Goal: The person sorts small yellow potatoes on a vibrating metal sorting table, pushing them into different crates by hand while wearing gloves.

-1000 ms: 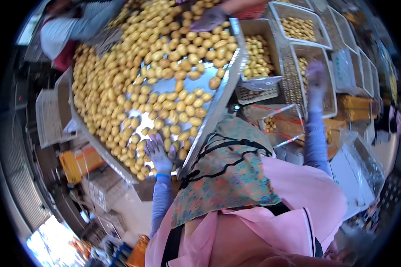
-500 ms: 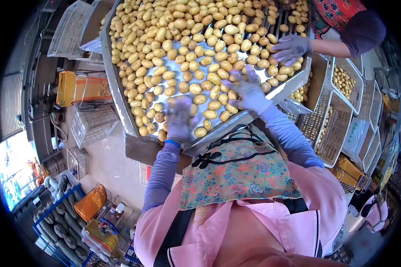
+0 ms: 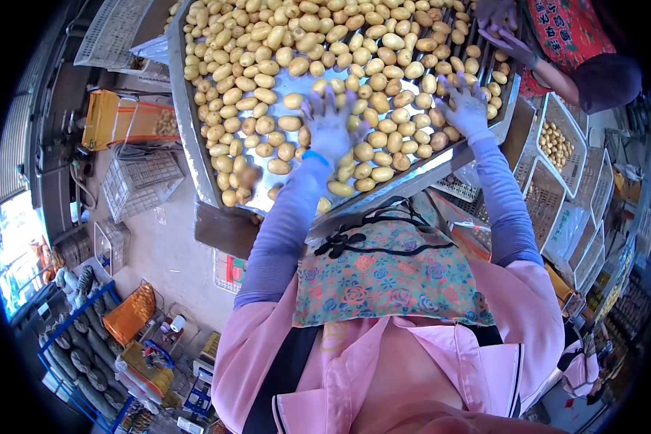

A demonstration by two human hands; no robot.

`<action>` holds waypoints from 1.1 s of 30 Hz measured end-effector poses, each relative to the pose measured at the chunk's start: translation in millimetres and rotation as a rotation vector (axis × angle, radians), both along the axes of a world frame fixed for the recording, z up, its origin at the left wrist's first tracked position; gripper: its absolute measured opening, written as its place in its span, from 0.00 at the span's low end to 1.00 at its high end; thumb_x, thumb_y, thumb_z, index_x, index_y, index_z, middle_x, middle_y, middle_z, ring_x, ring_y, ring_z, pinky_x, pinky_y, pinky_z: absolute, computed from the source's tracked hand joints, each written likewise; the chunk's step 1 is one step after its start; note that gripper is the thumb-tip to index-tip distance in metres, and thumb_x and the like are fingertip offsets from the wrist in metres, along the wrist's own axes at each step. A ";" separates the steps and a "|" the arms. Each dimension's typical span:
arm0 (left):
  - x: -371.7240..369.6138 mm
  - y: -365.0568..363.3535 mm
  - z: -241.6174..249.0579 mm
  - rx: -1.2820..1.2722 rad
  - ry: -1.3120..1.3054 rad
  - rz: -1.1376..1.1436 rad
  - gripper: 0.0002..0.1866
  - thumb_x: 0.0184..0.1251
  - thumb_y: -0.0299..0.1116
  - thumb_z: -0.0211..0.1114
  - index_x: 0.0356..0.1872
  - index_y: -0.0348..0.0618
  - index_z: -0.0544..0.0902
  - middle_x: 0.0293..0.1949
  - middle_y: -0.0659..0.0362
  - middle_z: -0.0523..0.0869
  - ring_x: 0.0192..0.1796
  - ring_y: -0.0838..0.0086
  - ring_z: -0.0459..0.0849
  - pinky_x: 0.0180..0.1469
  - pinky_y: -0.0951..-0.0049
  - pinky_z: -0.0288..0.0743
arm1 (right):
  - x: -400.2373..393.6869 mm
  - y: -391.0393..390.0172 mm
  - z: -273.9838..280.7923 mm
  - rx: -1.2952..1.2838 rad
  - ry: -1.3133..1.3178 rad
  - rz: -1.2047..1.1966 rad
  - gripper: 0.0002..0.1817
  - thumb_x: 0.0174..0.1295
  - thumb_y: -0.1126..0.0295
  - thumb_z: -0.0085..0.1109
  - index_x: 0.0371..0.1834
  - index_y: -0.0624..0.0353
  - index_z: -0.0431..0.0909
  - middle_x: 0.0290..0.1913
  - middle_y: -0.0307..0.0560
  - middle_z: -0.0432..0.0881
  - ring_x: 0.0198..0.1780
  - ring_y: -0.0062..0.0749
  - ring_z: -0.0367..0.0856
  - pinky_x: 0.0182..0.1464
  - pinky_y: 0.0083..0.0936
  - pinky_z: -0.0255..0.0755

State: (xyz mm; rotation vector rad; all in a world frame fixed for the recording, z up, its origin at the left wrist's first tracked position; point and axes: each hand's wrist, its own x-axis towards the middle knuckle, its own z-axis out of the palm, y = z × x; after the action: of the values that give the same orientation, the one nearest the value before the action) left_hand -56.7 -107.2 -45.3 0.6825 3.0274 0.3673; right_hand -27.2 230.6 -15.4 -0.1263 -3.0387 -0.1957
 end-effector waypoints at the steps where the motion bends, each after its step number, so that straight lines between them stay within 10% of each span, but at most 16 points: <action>1: 15.4 -8.9 -2.5 0.002 0.001 0.005 0.42 0.68 0.66 0.58 0.80 0.63 0.60 0.80 0.50 0.57 0.81 0.39 0.48 0.77 0.30 0.32 | 4.2 1.8 4.7 -0.015 -0.098 0.067 0.36 0.64 0.40 0.58 0.77 0.23 0.64 0.79 0.46 0.62 0.74 0.69 0.61 0.75 0.61 0.53; 3: 50.2 -47.6 -4.3 0.254 -0.073 -0.200 0.40 0.65 0.61 0.63 0.77 0.63 0.66 0.79 0.51 0.60 0.80 0.43 0.52 0.78 0.36 0.40 | 19.2 -19.4 20.0 0.043 -0.117 0.151 0.36 0.64 0.39 0.58 0.77 0.22 0.64 0.79 0.45 0.62 0.74 0.68 0.61 0.75 0.60 0.52; 11: 104.3 -176.7 -16.1 -0.179 0.168 -0.040 0.42 0.68 0.56 0.61 0.80 0.51 0.60 0.79 0.50 0.61 0.81 0.48 0.53 0.79 0.42 0.41 | 46.1 -122.4 -3.2 -0.306 -0.158 0.338 0.41 0.57 0.39 0.66 0.76 0.24 0.66 0.82 0.55 0.50 0.81 0.71 0.42 0.78 0.66 0.36; 14: 105.8 -143.2 -14.2 -0.154 0.145 0.441 0.43 0.71 0.56 0.57 0.79 0.41 0.58 0.78 0.39 0.59 0.82 0.43 0.49 0.79 0.39 0.36 | 49.6 -159.3 -0.7 -0.435 -0.193 0.547 0.36 0.58 0.42 0.67 0.72 0.28 0.71 0.80 0.58 0.56 0.81 0.66 0.45 0.79 0.59 0.42; 19: 132.2 -86.3 -1.0 -0.111 -0.073 -0.206 0.53 0.64 0.65 0.61 0.79 0.36 0.55 0.78 0.40 0.58 0.83 0.45 0.46 0.80 0.42 0.37 | -2.1 -164.5 16.2 -0.275 0.015 0.325 0.26 0.54 0.46 0.70 0.56 0.39 0.83 0.61 0.49 0.75 0.49 0.47 0.80 0.48 0.44 0.78; 23: 70.9 -108.8 -4.8 -0.082 0.043 0.076 0.66 0.50 0.78 0.63 0.79 0.34 0.55 0.79 0.39 0.55 0.83 0.46 0.44 0.80 0.40 0.33 | -37.1 -182.4 28.2 -0.162 -0.388 0.277 0.18 0.55 0.51 0.70 0.47 0.41 0.85 0.53 0.47 0.77 0.54 0.43 0.79 0.49 0.41 0.77; 26: 35.7 -86.5 -44.5 0.065 0.146 0.110 0.64 0.58 0.79 0.56 0.79 0.33 0.50 0.78 0.31 0.51 0.82 0.37 0.43 0.78 0.34 0.31 | -50.1 -195.7 0.1 -0.125 -0.328 0.219 0.20 0.54 0.52 0.71 0.48 0.44 0.85 0.53 0.48 0.78 0.56 0.46 0.79 0.50 0.42 0.77; 28: 37.1 -48.5 3.3 -0.266 -0.208 0.198 0.62 0.60 0.76 0.57 0.80 0.33 0.49 0.77 0.27 0.51 0.80 0.33 0.42 0.78 0.33 0.32 | -38.4 -173.9 8.0 -0.490 -0.249 0.327 0.22 0.52 0.51 0.73 0.49 0.45 0.85 0.53 0.50 0.78 0.56 0.49 0.80 0.54 0.43 0.76; 33: 10.4 -43.3 13.3 0.187 0.211 -0.163 0.30 0.73 0.48 0.59 0.71 0.45 0.71 0.72 0.50 0.72 0.72 0.53 0.70 0.76 0.45 0.55 | 49.6 -64.4 39.2 -1.248 0.279 0.194 0.25 0.50 0.61 0.78 0.49 0.60 0.81 0.59 0.44 0.79 0.61 0.39 0.76 0.67 0.36 0.69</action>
State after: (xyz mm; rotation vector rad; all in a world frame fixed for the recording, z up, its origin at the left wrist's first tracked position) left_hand -46.3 -150.5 -32.1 1.0356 3.1271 0.6144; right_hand 22.3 166.3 23.8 0.0614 -2.3856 1.5448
